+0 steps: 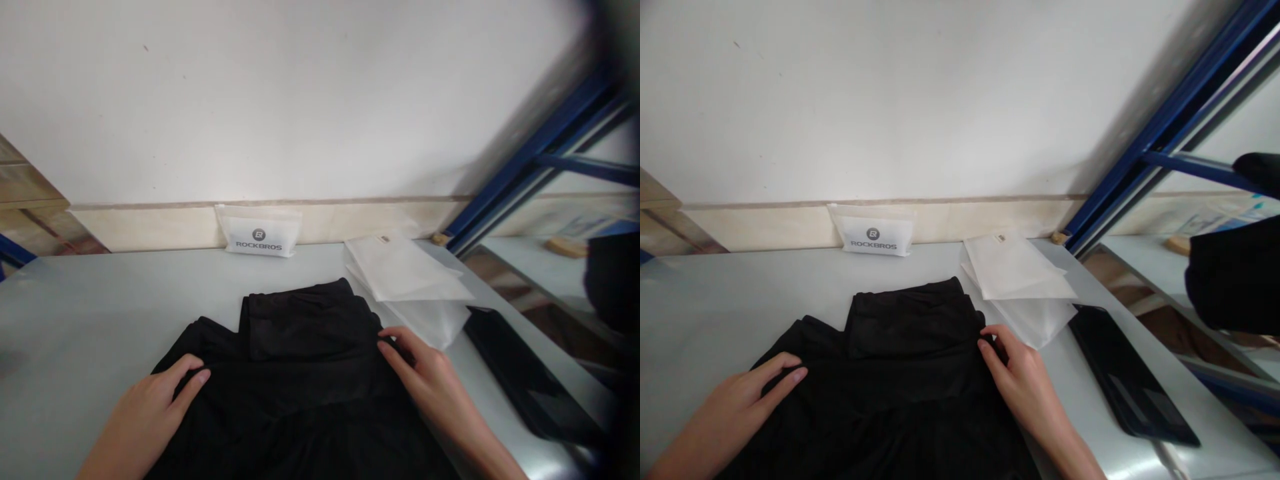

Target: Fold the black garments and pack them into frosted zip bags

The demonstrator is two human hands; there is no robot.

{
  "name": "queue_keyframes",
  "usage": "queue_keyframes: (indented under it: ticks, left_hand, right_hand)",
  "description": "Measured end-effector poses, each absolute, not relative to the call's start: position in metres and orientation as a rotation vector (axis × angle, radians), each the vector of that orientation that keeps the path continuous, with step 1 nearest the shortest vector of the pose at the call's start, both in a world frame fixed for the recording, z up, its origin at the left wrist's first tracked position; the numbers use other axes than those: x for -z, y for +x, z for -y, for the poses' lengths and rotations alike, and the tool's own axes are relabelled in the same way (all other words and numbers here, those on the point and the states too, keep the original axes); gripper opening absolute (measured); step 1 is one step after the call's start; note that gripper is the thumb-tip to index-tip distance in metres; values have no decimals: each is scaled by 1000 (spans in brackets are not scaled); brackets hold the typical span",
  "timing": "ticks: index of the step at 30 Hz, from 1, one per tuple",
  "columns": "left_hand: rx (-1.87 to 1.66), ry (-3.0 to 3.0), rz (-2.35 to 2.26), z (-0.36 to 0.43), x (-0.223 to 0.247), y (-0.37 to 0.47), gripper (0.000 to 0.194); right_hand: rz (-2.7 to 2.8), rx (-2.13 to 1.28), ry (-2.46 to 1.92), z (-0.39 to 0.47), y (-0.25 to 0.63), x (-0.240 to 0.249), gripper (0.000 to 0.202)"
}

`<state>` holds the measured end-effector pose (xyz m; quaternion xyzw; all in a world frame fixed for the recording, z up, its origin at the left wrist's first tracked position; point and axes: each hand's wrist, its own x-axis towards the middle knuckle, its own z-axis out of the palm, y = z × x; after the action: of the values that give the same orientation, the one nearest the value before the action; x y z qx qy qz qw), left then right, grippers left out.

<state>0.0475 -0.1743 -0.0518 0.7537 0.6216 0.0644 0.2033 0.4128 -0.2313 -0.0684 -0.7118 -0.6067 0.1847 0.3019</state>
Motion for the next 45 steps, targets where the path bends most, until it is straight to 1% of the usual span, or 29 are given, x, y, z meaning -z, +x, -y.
queue_keyframes:
  ticks: [3, 7, 9, 11, 13, 15, 17, 20, 24, 28, 30, 33, 37, 40, 43, 45]
  left_hand:
    - [-236, 2080, -1788, 174, 50, 49, 35]
    - [-37, 2173, -1903, 174, 55, 52, 34]
    - [-50, 2319, -1920, 176, 57, 53, 32]
    - [-215, 2496, -1893, 180, 54, 56, 32]
    - [-451, 2642, -1820, 184, 46, 66, 31]
    - [-646, 2753, -1655, 187, 37, 85, 30]
    - [-698, 2855, -1411, 190, 32, 111, 30]
    - [-553, 2941, -1148, 188, 39, 148, 34]
    - [-345, 2882, -1168, 176, 65, 160, 40]
    - [-358, 2861, -1205, 171, 79, 148, 44]
    - [-392, 2846, -1230, 175, 79, 143, 44]
    - [-484, 2813, -1287, 179, 72, 134, 37]
    - [-696, 2663, -1613, 163, 61, 96, 31]
    - [-758, 2552, -1815, 142, 57, 60, 31]
    - [-776, 2558, -1808, 137, 57, 42, 25]
    - [-857, 2617, -1752, 149, 57, 40, 24]
  right_hand:
    - [1609, -467, -1893, 230, 411, 68, 32]
    - [1674, -336, -1978, 231, 411, 73, 32]
    - [1728, -205, -2033, 234, 411, 74, 31]
    - [1789, -14, -2010, 237, 411, 72, 30]
    - [1844, 191, -1900, 240, 408, 66, 30]
    - [1911, 345, -1763, 239, 400, 57, 30]
    - [2064, 419, -1628, 235, 389, 50, 29]
    - [2387, 411, -1463, 224, 372, 48, 35]
    - [2609, 320, -1517, 207, 374, 63, 45]
    - [2652, 272, -1525, 200, 391, 76, 49]
    - [2629, 259, -1517, 201, 395, 79, 49]
    - [2593, 213, -1516, 203, 395, 80, 49]
    - [2469, 78, -1492, 207, 397, 74, 42]
    - [2195, 0, -1429, 208, 403, 66, 34]
    - [1934, 28, -1391, 206, 412, 63, 28]
    - [1853, 52, -1381, 205, 417, 64, 26]
